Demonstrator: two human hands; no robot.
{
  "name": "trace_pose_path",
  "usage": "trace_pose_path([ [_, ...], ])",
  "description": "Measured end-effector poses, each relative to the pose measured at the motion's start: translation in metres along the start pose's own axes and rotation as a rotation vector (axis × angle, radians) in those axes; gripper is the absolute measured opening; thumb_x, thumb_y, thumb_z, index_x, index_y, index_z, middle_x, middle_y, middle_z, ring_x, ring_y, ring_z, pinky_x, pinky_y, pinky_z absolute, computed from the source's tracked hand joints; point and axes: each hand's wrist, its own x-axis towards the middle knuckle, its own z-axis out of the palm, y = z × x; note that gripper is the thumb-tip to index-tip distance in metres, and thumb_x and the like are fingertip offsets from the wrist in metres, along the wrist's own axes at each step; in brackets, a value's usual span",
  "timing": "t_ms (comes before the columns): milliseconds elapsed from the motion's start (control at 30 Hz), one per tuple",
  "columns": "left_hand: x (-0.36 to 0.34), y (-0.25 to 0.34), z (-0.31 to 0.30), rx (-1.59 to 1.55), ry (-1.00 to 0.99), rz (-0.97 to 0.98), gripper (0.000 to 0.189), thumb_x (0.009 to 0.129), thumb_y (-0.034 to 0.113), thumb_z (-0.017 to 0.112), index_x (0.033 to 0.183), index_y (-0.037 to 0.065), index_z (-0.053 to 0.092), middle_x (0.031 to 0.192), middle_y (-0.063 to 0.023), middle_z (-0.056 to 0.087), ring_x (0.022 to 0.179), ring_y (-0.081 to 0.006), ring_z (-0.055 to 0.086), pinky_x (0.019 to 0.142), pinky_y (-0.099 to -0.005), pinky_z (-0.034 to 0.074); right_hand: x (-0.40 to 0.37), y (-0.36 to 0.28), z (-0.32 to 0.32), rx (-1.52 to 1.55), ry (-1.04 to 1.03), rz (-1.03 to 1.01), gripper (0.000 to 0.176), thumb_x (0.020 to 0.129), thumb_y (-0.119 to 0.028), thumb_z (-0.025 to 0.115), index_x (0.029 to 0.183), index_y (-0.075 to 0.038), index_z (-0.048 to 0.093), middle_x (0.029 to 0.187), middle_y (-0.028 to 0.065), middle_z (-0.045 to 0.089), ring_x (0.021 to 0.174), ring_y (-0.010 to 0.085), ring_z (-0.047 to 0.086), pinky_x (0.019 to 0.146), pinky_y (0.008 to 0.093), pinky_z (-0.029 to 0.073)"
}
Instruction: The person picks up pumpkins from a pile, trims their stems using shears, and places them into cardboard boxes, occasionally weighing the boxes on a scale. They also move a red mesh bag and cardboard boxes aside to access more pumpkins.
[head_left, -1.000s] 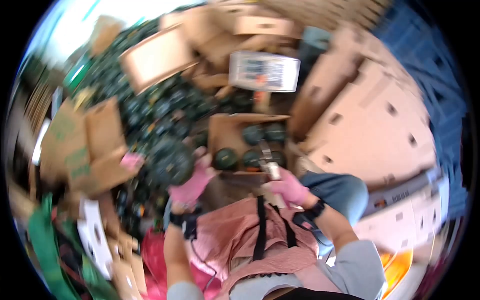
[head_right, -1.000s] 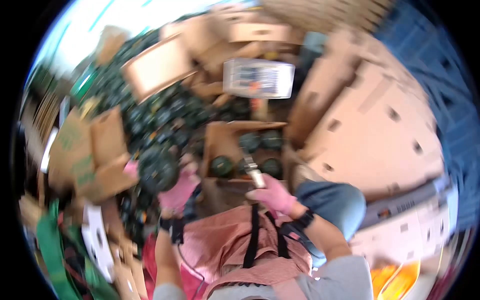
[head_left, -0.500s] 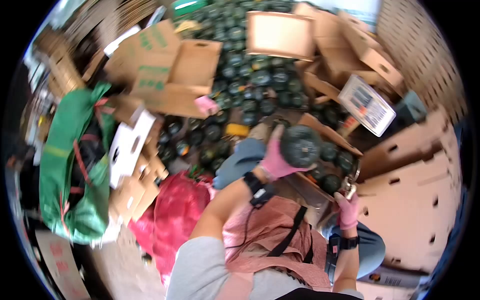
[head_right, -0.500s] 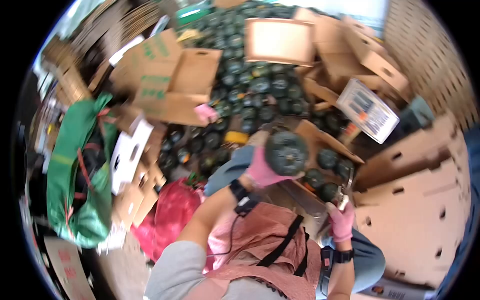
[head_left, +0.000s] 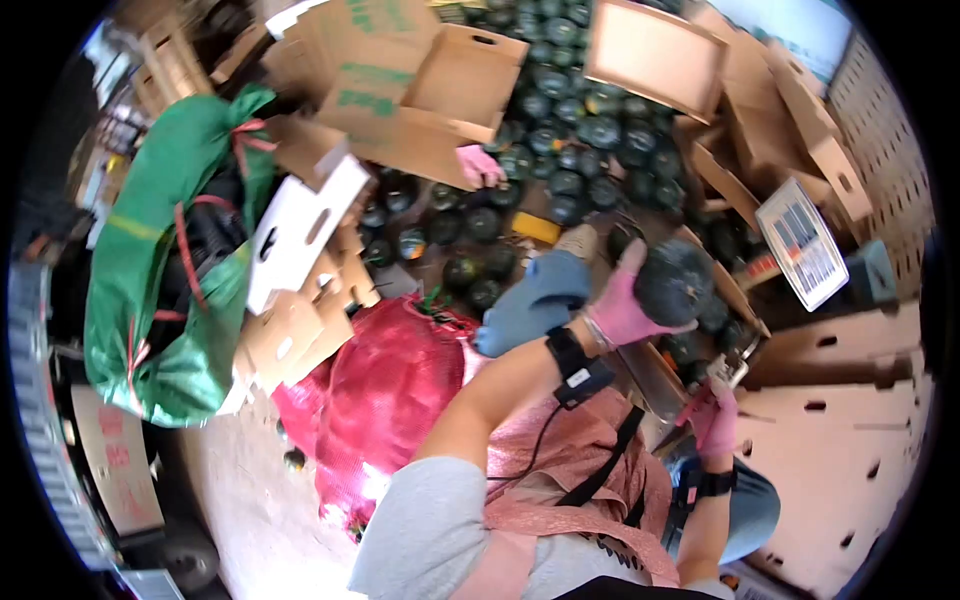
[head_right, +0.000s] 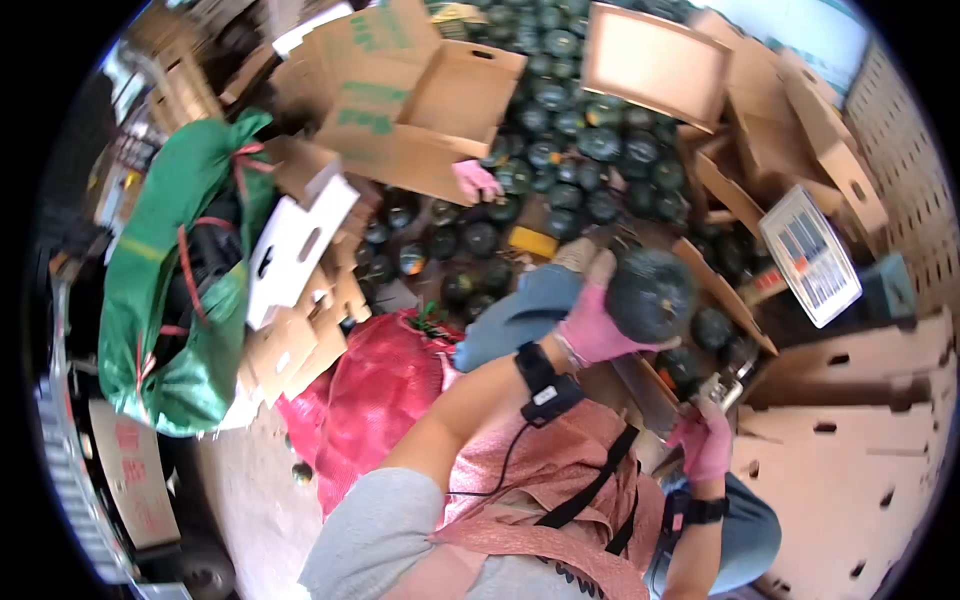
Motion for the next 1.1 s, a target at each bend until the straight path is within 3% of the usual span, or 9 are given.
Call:
trace_pose_path([
  [67,-0.001,0.011,0.003,-0.027,0.074,0.076,0.074,0.083,0.066,0.046,0.133,0.011,0.044,0.137,-0.0124,0.044,0.128,-0.031,0.04,0.105,-0.0605,0.026,0.022,0.007,-0.005,-0.031,-0.068,0.039,0.028,0.085,-0.032,0.058,0.077,-0.005,0.056,0.062,0.0092,0.055,0.049,0.0239,0.053,0.047,0.0329,0.046],
  [233,0.019,0.011,0.001,0.192,0.051,0.114,0.074,0.08,0.061,0.053,0.131,0.008,0.044,0.133,-0.0157,0.047,0.118,-0.0366,0.05,0.093,-0.0617,0.042,0.031,0.002,-0.01,0.001,0.033,0.004,0.024,0.083,-0.025,0.06,0.082,-0.002,0.057,0.065,0.0098,0.058,0.048,0.0193,0.055,0.051,0.029,0.047],
  [467,0.024,0.011,-0.014,0.269,-0.226,0.089,0.085,0.074,0.051,0.063,0.142,0.014,0.03,0.141,-0.0147,0.039,0.127,-0.0356,0.041,0.104,-0.0563,0.034,0.03,-0.003,-0.014,-0.12,-0.113,0.023,0.025,0.083,-0.022,0.06,0.093,0.001,0.054,0.076,0.0095,0.06,0.052,0.0163,0.056,0.053,0.026,0.047],
  [500,0.024,0.01,-0.017,0.358,-0.102,0.134,0.101,0.066,0.065,0.068,0.143,0.012,0.029,0.142,-0.0194,0.034,0.13,-0.043,0.034,0.1,-0.0655,0.033,0.029,-0.003,-0.013,-0.124,-0.105,0.003,0.025,0.083,-0.021,0.059,0.094,0.001,0.055,0.078,0.0103,0.061,0.053,0.0175,0.057,0.055,0.0266,0.047],
  [633,0.026,0.013,-0.015,0.347,-0.056,0.136,0.101,0.065,0.063,0.07,0.142,0.013,0.029,0.141,-0.0196,0.035,0.13,-0.0429,0.034,0.1,-0.0652,0.034,0.031,-0.007,-0.012,-0.159,-0.093,-0.035,0.025,0.083,-0.021,0.057,0.095,0.001,0.054,0.081,0.0108,0.062,0.053,0.0179,0.057,0.058,0.0267,0.047],
  [700,0.029,0.018,-0.007,0.308,-0.148,0.136,0.089,0.068,0.043,0.07,0.141,0.013,0.03,0.138,-0.0135,0.041,0.125,-0.0342,0.043,0.104,-0.0531,0.037,0.037,-0.014,-0.01,-0.184,-0.109,-0.026,0.025,0.083,-0.021,0.057,0.095,0.001,0.054,0.081,0.0104,0.062,0.053,0.0176,0.057,0.059,0.0268,0.047],
  [800,0.026,0.025,-0.004,0.412,-0.159,0.199,0.091,0.065,0.039,0.073,0.14,0.011,0.029,0.136,-0.0133,0.042,0.124,-0.0337,0.044,0.103,-0.0519,0.038,0.042,-0.015,-0.011,-0.269,-0.128,0.026,0.025,0.083,-0.021,0.058,0.095,0.001,0.054,0.08,0.01,0.061,0.053,0.0173,0.056,0.06,0.0275,0.048],
  [967,-0.001,0.014,0.005,0.357,-0.124,0.182,0.083,0.072,0.045,0.067,0.138,0.009,0.034,0.135,-0.014,0.043,0.123,-0.0335,0.045,0.102,-0.0523,0.038,0.039,0.016,-0.017,-0.268,-0.208,0.107,0.031,0.083,-0.024,0.059,0.102,0.0,0.054,0.085,0.0093,0.061,0.072,0.0173,0.059,0.068,0.0288,0.049],
  [1100,-0.065,0.046,0.042,0.132,-0.052,0.212,0.079,0.081,0.06,0.047,0.138,0.007,0.038,0.135,-0.016,0.046,0.121,-0.0347,0.048,0.104,-0.053,0.036,0.024,-0.005,0.059,-0.118,-0.368,0.14,0.033,0.082,-0.026,0.06,0.101,-0.001,0.052,0.083,0.0067,0.059,0.062,0.0148,0.057,0.065,0.0244,0.045],
])
